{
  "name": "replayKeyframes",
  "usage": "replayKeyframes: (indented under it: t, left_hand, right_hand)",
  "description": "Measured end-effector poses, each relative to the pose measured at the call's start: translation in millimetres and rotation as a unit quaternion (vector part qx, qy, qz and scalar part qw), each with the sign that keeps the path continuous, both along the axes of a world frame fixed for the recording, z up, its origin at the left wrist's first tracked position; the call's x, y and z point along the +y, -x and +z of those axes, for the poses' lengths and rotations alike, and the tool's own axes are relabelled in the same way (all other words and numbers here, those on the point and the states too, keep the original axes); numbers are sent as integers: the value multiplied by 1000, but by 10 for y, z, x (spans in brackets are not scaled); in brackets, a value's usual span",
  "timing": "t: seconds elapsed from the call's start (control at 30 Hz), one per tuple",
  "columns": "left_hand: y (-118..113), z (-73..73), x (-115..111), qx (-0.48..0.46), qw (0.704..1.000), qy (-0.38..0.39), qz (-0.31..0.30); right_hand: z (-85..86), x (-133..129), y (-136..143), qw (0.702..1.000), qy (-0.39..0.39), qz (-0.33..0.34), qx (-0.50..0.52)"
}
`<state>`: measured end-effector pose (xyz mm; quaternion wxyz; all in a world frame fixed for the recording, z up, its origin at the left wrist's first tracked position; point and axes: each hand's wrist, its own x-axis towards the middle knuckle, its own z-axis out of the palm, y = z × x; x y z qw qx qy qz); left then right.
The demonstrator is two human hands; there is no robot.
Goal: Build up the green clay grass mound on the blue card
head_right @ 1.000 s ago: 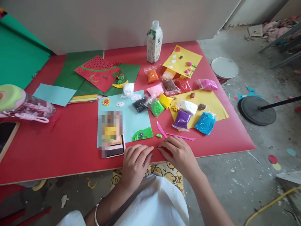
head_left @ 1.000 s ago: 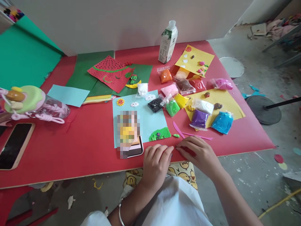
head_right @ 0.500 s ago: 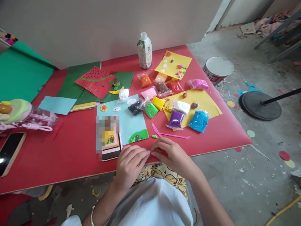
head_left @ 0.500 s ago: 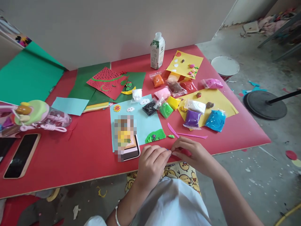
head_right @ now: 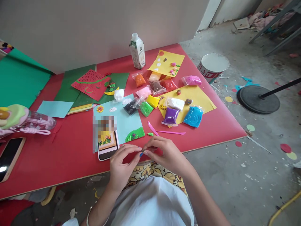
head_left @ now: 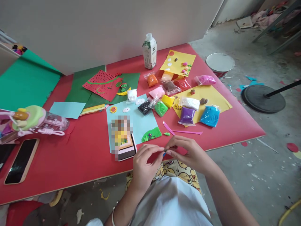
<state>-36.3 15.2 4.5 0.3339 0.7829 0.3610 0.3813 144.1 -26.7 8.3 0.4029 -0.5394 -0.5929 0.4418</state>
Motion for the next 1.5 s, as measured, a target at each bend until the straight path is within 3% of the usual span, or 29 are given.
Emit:
replayKeyframes:
  t: [0.47,0.57,0.7,0.8,1.23,1.5]
  left_hand:
    - [-16,81,70,67,996,31,-41]
    - [-11,79,83,46,991,122,-32]
    - [25,62,107,-10,961,276,0]
    - [67,51,138,-22,946,324,17]
    - [134,8,244,-4,969,246,36]
    - [84,14,233,-25,952,304,25]
  right_hand:
    - [51,-35,53,996,-36,-19,-82]
    - [39,-36,42,996,-34,-27,-83]
    - [-18,-35,8,990,-35,-71,-120]
    - [-59,-35,4,980,-42,-84,-174]
    - [-275,21,86,940,-125,-55,-313]
    - [-210,33,160,923,-245,-144,-258]
